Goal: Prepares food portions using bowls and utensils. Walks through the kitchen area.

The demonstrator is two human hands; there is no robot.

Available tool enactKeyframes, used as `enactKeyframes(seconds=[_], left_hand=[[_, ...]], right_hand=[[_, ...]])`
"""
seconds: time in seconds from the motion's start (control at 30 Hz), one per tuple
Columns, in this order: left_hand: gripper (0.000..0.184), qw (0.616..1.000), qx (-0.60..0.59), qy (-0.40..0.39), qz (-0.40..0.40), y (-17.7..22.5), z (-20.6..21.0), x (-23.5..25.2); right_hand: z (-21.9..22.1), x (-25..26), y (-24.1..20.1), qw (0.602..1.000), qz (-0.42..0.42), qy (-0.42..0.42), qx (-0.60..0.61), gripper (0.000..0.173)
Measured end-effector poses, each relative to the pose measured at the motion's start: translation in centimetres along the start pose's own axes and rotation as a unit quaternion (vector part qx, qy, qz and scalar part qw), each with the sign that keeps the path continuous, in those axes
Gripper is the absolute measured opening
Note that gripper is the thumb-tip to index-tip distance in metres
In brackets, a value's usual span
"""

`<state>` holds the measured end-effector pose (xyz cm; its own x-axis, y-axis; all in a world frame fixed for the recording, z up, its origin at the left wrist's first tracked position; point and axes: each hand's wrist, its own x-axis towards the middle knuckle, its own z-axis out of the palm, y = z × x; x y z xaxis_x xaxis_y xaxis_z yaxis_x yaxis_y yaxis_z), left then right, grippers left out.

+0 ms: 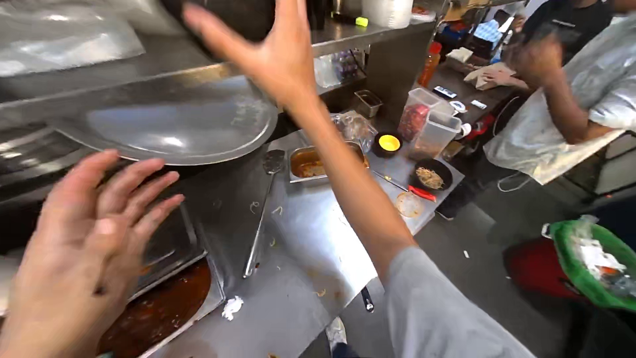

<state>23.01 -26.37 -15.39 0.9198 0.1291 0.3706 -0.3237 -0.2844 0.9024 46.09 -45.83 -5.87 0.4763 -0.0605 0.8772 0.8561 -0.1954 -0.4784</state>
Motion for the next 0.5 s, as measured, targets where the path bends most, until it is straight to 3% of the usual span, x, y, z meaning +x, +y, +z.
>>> enactKeyframes(seconds=[0.07, 0.13, 0.2, 0.27, 0.3, 0.33, 0.4, 0.43, 0.5], left_hand=[[0.087, 0.992, -0.113, 0.054, -0.020, -0.1, 2.6, -3.9], [0.057, 0.979, -0.118, 0.164, -0.033, 0.3, 5.2, -10.3], [0.041, 0.978, 0.063, 0.194, -0.048, -0.2, 5.6, -18.5], [0.035, 0.967, 0.239, 0.084, -0.017, -1.4, 4.7, -27.4], [0.035, 0.959, 0.283, 0.018, 0.020, -2.3, 4.3, -31.6], [0.038, 0.941, 0.330, -0.031, 0.064, -2.9, 4.2, -35.4], [0.041, 0.923, 0.370, -0.048, 0.091, -3.0, 4.5, -42.2], [0.043, 0.927, 0.368, 0.005, 0.064, -2.9, 4.4, -45.2], [0.039, 0.923, 0.324, 0.180, -0.103, -2.0, 3.0, -50.5]], right_hand=[[-2.4, -9.6, -5.7, 0.987, 0.005, -0.105, 0.123, 0.116], [-4.5, -21.4, -10.1, 0.939, 0.122, -0.231, 0.224, 0.118], [-7.6, -31.2, -12.9, 0.812, 0.326, -0.354, 0.330, 0.109], [-10.5, -37.6, -15.4, 0.620, 0.531, -0.388, 0.428, 0.102], [-11.5, -40.0, -16.7, 0.539, 0.606, -0.390, 0.437, 0.106], [-12.0, -42.3, -18.3, 0.487, 0.651, -0.405, 0.418, 0.107], [-11.6, -46.4, -21.9, 0.441, 0.692, -0.453, 0.348, 0.083], [-10.9, -48.6, -24.1, 0.438, 0.712, -0.459, 0.302, 0.077], [-9.2, -53.0, -28.1, 0.442, 0.723, -0.480, 0.228, 0.076]])
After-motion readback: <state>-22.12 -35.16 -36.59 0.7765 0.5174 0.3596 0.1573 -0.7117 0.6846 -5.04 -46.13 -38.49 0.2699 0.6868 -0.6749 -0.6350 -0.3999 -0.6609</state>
